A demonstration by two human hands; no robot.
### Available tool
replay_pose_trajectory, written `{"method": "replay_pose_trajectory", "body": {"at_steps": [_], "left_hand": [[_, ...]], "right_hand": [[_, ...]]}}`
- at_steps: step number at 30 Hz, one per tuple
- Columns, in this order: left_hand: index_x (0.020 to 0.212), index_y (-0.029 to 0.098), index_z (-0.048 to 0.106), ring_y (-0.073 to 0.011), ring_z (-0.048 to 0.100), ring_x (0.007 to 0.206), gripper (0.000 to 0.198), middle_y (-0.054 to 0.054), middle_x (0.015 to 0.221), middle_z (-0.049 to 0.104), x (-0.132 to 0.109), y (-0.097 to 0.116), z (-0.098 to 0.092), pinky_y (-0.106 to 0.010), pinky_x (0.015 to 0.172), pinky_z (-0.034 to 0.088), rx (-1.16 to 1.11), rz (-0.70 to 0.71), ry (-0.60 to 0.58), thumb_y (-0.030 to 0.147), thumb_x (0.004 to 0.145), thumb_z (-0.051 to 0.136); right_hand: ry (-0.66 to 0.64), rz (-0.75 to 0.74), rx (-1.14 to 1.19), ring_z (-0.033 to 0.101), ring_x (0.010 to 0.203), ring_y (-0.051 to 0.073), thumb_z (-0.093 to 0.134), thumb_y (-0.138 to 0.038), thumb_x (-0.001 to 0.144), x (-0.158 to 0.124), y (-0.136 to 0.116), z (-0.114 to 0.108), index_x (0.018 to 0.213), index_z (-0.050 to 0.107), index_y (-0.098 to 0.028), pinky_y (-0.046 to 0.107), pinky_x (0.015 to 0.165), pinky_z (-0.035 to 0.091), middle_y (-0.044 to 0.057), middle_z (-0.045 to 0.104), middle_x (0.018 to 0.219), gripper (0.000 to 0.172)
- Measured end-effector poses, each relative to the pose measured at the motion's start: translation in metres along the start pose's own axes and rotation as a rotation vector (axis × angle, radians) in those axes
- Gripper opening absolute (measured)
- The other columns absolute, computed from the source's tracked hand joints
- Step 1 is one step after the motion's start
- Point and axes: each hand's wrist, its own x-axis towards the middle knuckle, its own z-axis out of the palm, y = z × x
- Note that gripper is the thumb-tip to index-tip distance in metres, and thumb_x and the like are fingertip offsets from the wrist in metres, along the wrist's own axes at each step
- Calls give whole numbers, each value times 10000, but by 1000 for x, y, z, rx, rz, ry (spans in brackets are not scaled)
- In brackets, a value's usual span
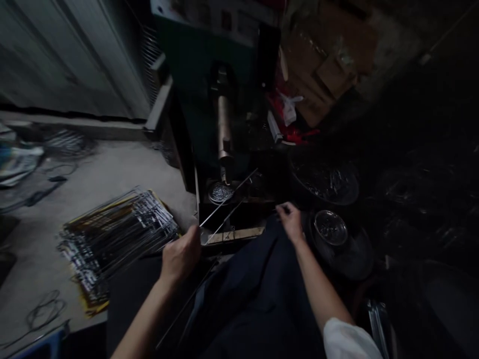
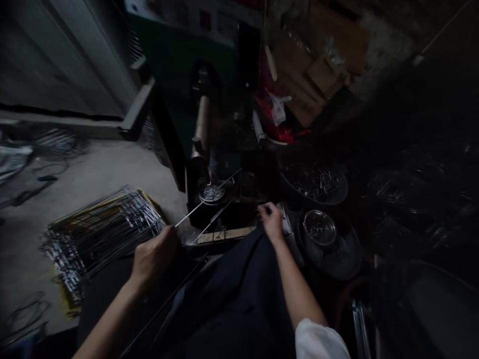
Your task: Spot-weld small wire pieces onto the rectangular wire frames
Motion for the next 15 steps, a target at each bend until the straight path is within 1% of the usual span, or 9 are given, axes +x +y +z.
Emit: {"method": "replay_pose_trajectory", "body": {"at_steps": [1,3,4,5,6,7,9,12,15], "left_hand": [[842,168,602,-203,610,506,160,-19,561,625,4,4,3,-277,474,258,11,13,0,157,891,449],[870,165,608,-228,639,521,205,-43,579,655,12,15,9,-286,474,242,23,32,10,171,915,407],[880,165,609,-237,650,531,219,-51,591,667,15,20,12,-287,474,238,25,39,16,181,927,395],[883,165,609,-244,661,541,228,-57,603,677,17,24,13,-289,473,236,26,45,21,189,935,389],[881,166,610,-250,669,551,231,-62,614,684,18,26,15,-290,473,234,27,49,25,188,939,387],[880,165,610,-254,677,562,228,-66,622,689,19,27,16,-293,472,233,27,53,28,178,937,389],[888,165,612,-253,688,585,223,-66,629,692,21,26,19,-294,472,238,24,58,35,143,925,393],[889,166,613,-242,698,611,235,-63,634,690,24,23,23,-293,476,261,12,63,55,120,926,385],[866,167,612,-230,695,602,235,-57,631,682,30,22,26,-292,473,277,-10,78,77,115,927,391]], "right_hand": [[-65,33,78,671,597,151,688,-482,799,-9,-10,33,818,619,-178,207,489,519,14,673,732,312],[-156,169,283,674,560,160,709,-525,758,-24,-27,94,802,562,-186,219,469,528,5,669,685,372],[-184,221,372,674,554,159,722,-535,744,-31,-34,119,804,539,-191,217,461,525,2,670,681,394],[-202,266,461,676,555,158,734,-538,730,-36,-40,139,809,521,-196,213,456,522,0,672,682,411],[-214,299,539,679,564,156,746,-535,722,-40,-45,154,812,511,-198,209,460,523,-2,673,686,420],[-219,319,605,682,578,154,755,-525,719,-43,-51,165,814,508,-198,207,468,525,-4,673,692,421],[-221,338,697,686,609,149,772,-492,717,-47,-60,176,814,516,-194,209,503,541,-10,670,698,404],[-208,341,750,679,629,137,792,-441,713,-48,-70,178,803,526,-190,217,554,560,-25,657,697,377],[-189,326,757,667,620,128,792,-420,721,-45,-74,178,791,522,-191,218,563,562,-34,651,695,361]]}}
